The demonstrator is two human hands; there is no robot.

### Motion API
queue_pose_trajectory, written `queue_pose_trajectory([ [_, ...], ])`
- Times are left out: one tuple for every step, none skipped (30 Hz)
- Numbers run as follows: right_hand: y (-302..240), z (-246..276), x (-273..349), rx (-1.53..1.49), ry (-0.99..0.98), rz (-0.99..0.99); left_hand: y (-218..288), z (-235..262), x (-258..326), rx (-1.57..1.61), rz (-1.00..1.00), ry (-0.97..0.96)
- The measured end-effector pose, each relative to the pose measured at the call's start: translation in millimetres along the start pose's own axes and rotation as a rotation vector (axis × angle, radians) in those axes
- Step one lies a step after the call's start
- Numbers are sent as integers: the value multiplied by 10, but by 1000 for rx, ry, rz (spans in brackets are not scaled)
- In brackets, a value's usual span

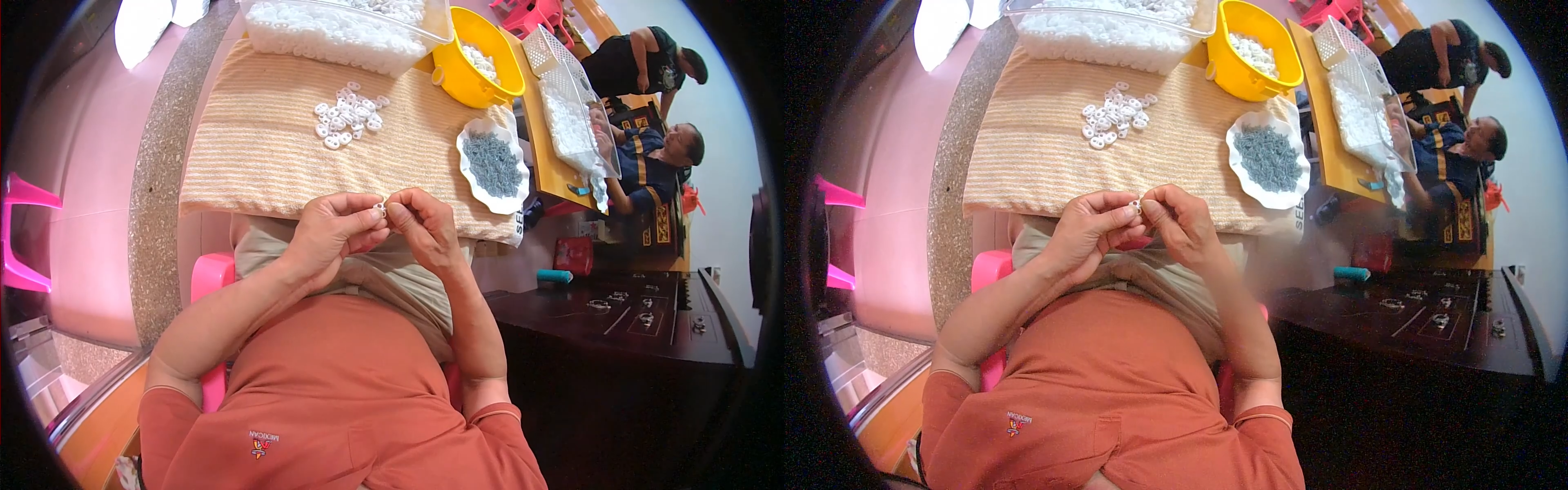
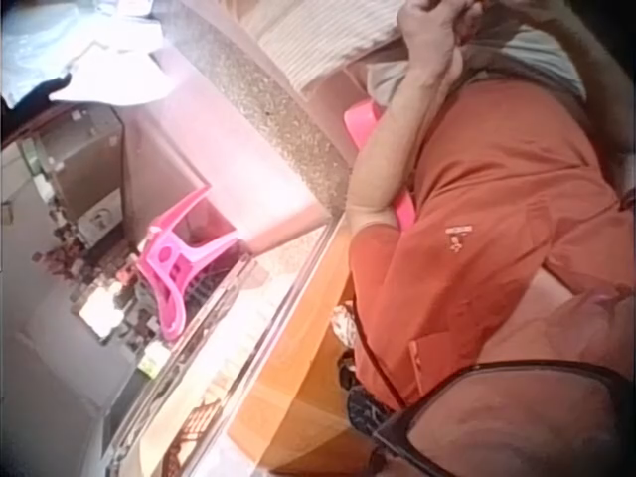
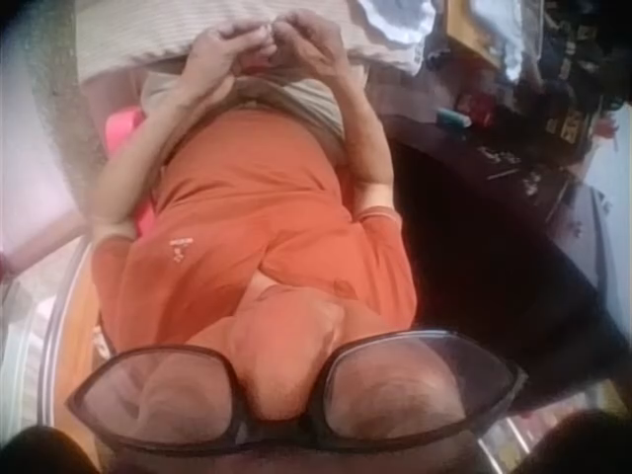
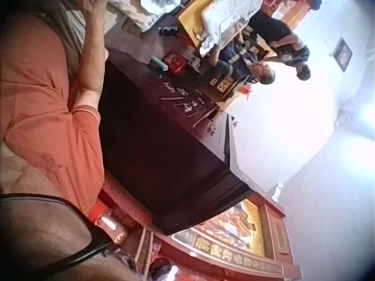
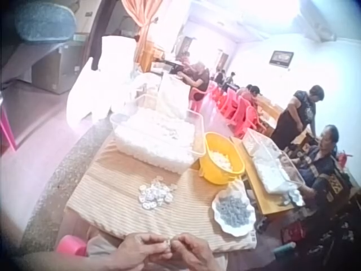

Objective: The person is manually assembling small white circular plastic parts at a workbench.

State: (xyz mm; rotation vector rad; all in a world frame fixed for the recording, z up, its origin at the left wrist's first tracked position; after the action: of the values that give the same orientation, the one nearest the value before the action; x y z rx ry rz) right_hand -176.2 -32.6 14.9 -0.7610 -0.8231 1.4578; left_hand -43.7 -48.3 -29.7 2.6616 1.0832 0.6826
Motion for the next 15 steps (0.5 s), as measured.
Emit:
queue_pose_trajectory([
  [13,-7,-1,0,0,0,6,3,1,0,-6,8],
  [34,-20,1,-25,-2,-17,12,4,2,-1,-11,16],
  [48,-29,3,-50,-5,-35,13,0,2,-1,-10,16],
  [38,-29,6,-50,-4,-35,14,-6,2,-9,-13,14],
  [21,-33,6,-77,-6,-29,17,-6,3,-16,-17,14],
  [9,-39,5,-104,-7,-23,14,-2,2,-16,-18,14],
  [11,-48,3,-104,-8,-22,9,3,-1,-18,-20,11],
  [16,-53,3,-105,-1,-21,3,4,-1,-20,-22,8],
  [19,-57,4,-106,6,-19,-3,4,3,-20,-22,8],
  [19,-65,5,-106,6,-19,-4,6,10,-10,-29,11],
  [19,-62,2,-91,21,-16,-3,9,12,-1,-37,14],
  [19,-60,-1,-77,35,-12,-5,13,10,0,-38,14],
  [22,-68,-5,-77,34,-12,-4,18,7,-1,-47,15],
  [22,-69,-4,-91,41,-10,-2,22,10,-3,-56,15],
  [25,-72,-2,-105,49,-8,-4,27,13,-2,-56,16],
])
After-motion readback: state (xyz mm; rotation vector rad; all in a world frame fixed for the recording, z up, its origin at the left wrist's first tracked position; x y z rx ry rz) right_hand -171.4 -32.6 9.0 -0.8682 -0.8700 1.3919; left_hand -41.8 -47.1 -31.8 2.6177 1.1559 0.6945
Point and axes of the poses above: each hand's wrist, its own x-axis away from the middle knuckle, its own z-axis out of the back of the hand, y = z × x, the point moved 7 cm from there along -x, towards the middle knuckle, and after that the axes turned 15 degrees about x, right-handed, at the moved point
